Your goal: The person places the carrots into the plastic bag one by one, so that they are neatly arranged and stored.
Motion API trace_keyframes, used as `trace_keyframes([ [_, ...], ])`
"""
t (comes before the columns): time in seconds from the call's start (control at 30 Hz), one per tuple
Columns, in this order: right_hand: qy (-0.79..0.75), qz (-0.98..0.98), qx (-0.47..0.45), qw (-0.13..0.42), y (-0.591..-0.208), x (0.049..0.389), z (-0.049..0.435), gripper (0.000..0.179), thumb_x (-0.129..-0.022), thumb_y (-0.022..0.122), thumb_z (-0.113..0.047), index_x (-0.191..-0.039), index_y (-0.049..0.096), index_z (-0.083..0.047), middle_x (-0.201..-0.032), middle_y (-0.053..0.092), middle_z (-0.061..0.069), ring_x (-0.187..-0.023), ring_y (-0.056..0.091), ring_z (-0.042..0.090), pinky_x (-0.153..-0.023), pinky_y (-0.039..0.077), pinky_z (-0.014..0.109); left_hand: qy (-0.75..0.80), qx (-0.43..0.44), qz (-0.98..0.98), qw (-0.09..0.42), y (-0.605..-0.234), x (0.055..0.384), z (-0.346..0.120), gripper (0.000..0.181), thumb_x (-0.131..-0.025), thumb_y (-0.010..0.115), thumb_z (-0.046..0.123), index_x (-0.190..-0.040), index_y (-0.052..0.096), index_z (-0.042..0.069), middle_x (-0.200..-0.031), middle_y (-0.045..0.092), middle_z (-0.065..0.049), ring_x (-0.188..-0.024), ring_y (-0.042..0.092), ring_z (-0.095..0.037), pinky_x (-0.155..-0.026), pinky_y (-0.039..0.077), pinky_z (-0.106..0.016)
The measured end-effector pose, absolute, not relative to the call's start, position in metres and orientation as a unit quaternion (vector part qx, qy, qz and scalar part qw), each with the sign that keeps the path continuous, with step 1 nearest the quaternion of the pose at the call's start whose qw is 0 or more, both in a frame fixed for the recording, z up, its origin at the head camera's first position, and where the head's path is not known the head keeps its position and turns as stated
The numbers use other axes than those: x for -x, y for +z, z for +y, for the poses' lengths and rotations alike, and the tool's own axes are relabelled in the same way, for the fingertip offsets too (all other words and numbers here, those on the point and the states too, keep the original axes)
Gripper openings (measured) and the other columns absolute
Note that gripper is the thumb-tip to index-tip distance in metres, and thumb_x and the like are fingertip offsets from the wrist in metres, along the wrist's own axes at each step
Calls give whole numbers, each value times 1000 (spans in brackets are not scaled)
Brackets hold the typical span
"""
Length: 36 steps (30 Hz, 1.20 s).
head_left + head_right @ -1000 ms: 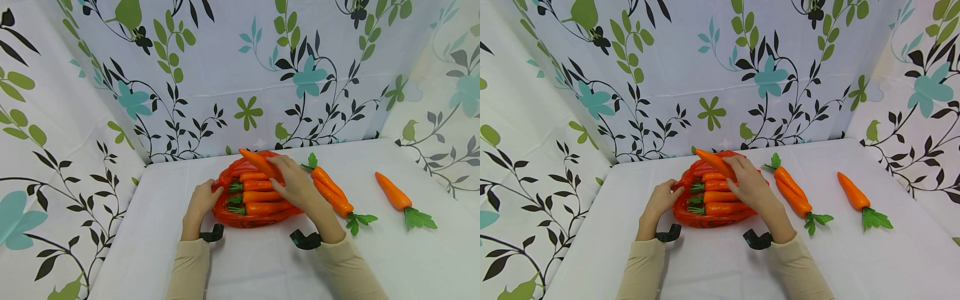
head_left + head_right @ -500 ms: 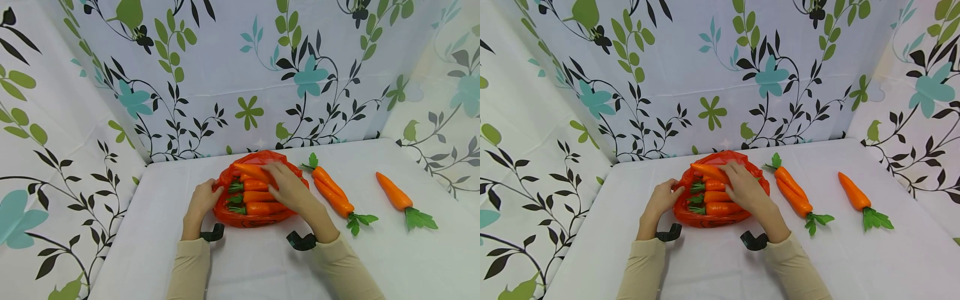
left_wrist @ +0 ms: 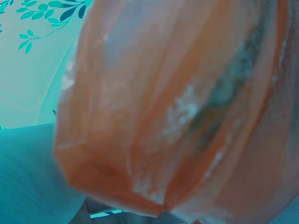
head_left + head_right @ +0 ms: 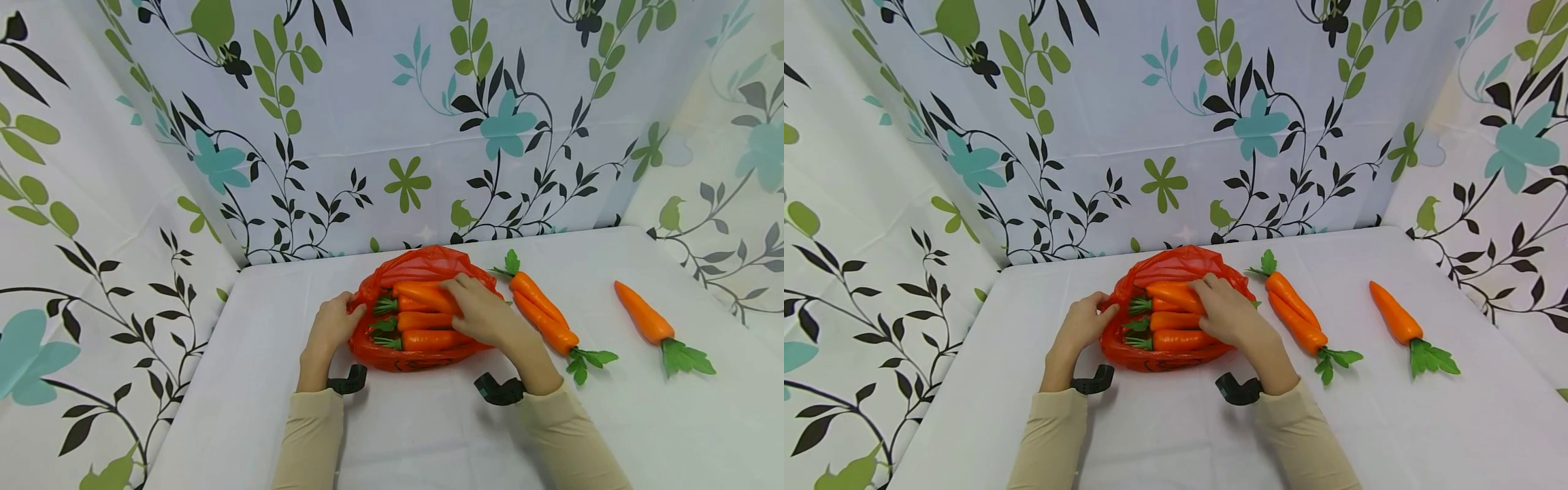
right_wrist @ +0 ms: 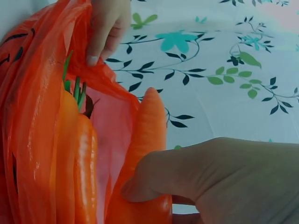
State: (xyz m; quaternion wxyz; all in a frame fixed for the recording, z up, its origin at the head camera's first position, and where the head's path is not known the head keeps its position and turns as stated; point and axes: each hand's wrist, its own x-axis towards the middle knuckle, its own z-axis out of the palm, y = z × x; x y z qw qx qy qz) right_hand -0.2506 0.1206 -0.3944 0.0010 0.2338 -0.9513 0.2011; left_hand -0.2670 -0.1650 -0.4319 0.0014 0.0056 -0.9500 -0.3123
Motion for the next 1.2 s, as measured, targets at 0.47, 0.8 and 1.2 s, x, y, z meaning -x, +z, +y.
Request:
trace_keyframes([
  [0.47,196,-951,-232,-57,-393,251,124,50,-89,67,-8,-138,55,-10,-136,55,12,-123,54,30,-108,46,53,-310,-7,-951,-4,-433,267,-165,36,-99,59,30,-124,63,4,-115,72,-14,-97,65,-27,-92,56,-46],
  [0.8,195,-952,-221,-83,-395,251,125,49,-90,67,-8,-137,55,-10,-134,58,10,-121,57,27,-108,48,50,-310,-7,-951,-11,-433,268,-165,37,-100,59,29,-126,62,4,-118,71,-15,-100,65,-28,-95,55,-47],
  [1.2,193,-953,-214,-93,-395,251,124,49,-90,68,-6,-137,56,-9,-134,58,11,-123,56,29,-110,46,51,-308,-5,-951,-7,-433,268,-164,36,-100,59,29,-125,62,4,-115,71,-15,-97,64,-28,-91,56,-47],
])
